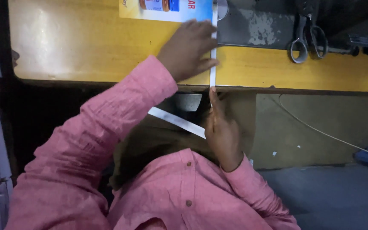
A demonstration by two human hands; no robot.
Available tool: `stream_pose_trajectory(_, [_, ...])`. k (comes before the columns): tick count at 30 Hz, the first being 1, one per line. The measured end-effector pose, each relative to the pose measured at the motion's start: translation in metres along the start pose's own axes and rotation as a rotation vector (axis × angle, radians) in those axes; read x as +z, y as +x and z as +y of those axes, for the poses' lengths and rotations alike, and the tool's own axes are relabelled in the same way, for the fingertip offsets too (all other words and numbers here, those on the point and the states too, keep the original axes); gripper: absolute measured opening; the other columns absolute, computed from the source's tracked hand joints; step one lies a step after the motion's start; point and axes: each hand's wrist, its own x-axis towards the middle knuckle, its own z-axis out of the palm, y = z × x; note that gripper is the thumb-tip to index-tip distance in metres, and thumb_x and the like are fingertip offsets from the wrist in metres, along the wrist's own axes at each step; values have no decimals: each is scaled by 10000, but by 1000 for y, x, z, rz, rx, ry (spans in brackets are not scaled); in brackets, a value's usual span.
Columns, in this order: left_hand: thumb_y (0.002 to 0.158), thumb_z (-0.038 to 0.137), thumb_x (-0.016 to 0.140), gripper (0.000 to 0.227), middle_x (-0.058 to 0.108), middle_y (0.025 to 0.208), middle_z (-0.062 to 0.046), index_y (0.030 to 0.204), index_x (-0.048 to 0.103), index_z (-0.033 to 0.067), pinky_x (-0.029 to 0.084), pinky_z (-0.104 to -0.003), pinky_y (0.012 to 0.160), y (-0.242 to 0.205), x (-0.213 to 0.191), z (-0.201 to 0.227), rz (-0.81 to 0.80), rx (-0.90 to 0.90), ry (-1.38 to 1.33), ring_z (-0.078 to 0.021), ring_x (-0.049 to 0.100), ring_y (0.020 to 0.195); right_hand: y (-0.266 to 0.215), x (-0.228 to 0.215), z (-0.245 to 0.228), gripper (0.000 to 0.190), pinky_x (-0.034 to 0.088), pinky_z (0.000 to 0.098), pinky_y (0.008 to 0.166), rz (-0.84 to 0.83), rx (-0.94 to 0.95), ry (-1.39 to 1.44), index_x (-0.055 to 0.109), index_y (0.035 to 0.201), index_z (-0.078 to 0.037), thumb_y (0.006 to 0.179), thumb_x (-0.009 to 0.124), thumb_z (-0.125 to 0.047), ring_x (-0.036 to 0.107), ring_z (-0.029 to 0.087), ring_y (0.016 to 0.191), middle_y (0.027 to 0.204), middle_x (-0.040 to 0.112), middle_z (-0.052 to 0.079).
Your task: The person uses a sewing machine to stitch a white strip of material onto the edges of various printed paper sheets. They feed the paper and strip under the needle, guiding them through the machine, and then remove the finished pieces.
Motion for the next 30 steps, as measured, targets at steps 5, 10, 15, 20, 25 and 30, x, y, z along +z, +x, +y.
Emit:
stream_pose_trajectory(5, [1029, 457, 702, 355, 653, 1395, -141, 1118, 751, 117, 432, -578, 1122, -21, 1, 25, -72, 27, 39, -383, 588, 1359, 4, 5, 1, 619, 395, 535, 467, -6, 69, 57, 392, 1697, -222, 1098, 526, -135, 551, 435, 445, 770, 713, 252])
stream_pose_trajectory(10, [1014, 435, 732, 332, 692, 1398, -124, 1095, 781, 116, 433, -560, 1133, -20, -6, 31, -52, -35, 48, -357, 587, 1372, 11, -8, -9, 584, 484, 520, 530, 14, 22, 128, 357, 1678, -176, 1111, 478, -110, 687, 478, 637, 1644, 584, 68])
stream_pose_trajectory(15, [997, 453, 772, 333, 706, 1371, -88, 1090, 780, 134, 433, -553, 1122, -16, -5, 22, -7, -40, 55, -355, 577, 1379, 16, -3, -5, 591, 471, 502, 523, 15, 38, 165, 370, 1670, -179, 1097, 481, -88, 669, 461, 608, 1576, 652, 93])
stream_pose_trajectory(20, [1043, 441, 722, 332, 679, 1423, -101, 1165, 759, 135, 400, -567, 1163, -10, -1, 19, -66, -95, 53, -369, 531, 1428, 15, 0, 1, 589, 401, 469, 513, 29, 43, 189, 389, 1688, -192, 1122, 517, -95, 557, 361, 495, 799, 706, 209])
stream_pose_trajectory(25, [910, 401, 778, 335, 674, 1318, -84, 1143, 788, 160, 442, -515, 1075, -12, -6, -3, 21, -103, -7, -313, 531, 1386, 19, 20, 17, 499, 454, 316, 1185, 79, -144, 101, 392, 1670, -16, 1175, 420, -76, 545, 232, 1521, 1711, 470, 133])
stream_pose_trajectory(30, [880, 287, 807, 234, 748, 1019, -122, 1048, 761, 131, 514, -530, 721, -62, -108, -93, 298, -324, 246, -381, 692, 886, 18, 8, 1, 513, 271, 344, 1309, -17, -29, 439, 344, 1662, 21, 1167, 311, -113, 377, 294, 1602, 1721, 401, 190])
